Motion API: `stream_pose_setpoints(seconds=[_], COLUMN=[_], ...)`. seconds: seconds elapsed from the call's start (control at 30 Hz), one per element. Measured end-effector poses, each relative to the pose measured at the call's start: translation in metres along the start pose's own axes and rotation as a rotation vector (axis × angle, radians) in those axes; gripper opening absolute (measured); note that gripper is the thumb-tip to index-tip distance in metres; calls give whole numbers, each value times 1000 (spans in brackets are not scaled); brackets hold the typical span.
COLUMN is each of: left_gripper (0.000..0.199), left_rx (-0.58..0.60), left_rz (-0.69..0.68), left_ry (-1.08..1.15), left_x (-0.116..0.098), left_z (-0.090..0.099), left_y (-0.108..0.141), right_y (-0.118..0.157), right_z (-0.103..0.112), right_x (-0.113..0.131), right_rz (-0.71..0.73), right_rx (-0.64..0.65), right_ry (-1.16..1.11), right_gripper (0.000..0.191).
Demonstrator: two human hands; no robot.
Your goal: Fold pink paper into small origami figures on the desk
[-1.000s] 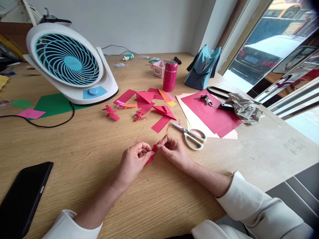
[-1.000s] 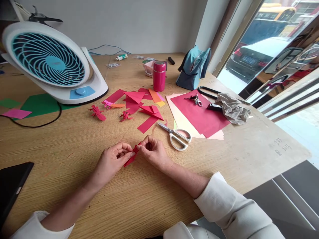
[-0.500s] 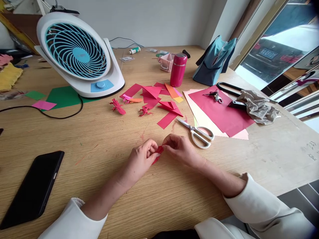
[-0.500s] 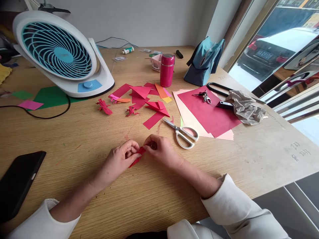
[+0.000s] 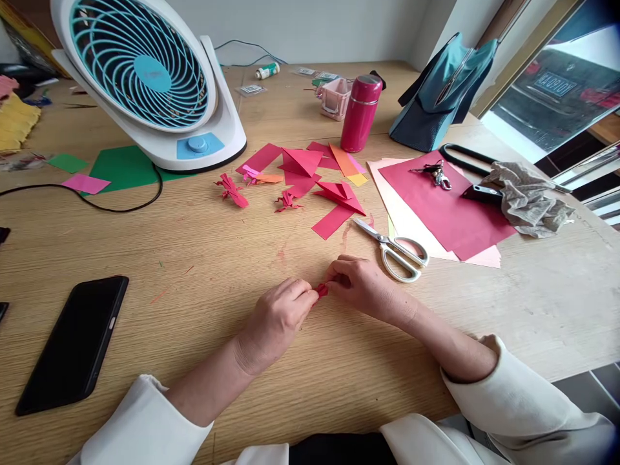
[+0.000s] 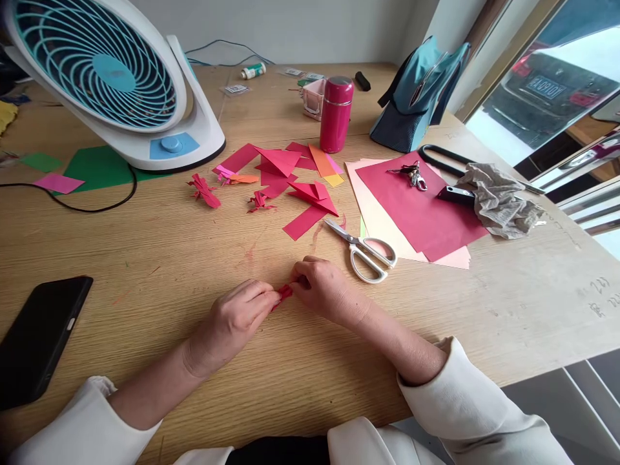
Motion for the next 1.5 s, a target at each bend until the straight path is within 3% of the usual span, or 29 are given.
stream_pose_setpoints(seconds=[0.2, 0.47, 1.1, 1.5], left_gripper=[31, 41, 40, 41], left_rx=[39, 113, 55, 101], left_rz=[-153, -169, -181, -157], left_ry=[-268, -395, -363, -370], left_x=[-5, -5, -4, -1], left_z=[0, -1, 0, -6], left_y=[17, 24, 29, 28], right_y=[-7, -23, -32, -48], right_z=[6, 19, 21, 26], right_x=[-1, 4, 13, 18], right_rz=[-34, -132, -197, -191], right_rx=[119, 323, 427, 545], right_ry=[75, 161, 235, 366], right_gripper=[11, 5, 14, 14])
Point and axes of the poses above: each hand's wrist, its own y-axis away from the middle knuckle, its own z-axis out of the back of the hand, x = y × z, the point moved 2 cm from there along -y, towards the middle knuckle, and after that the axes turned 14 degrees about x, right-handed, at the moved point
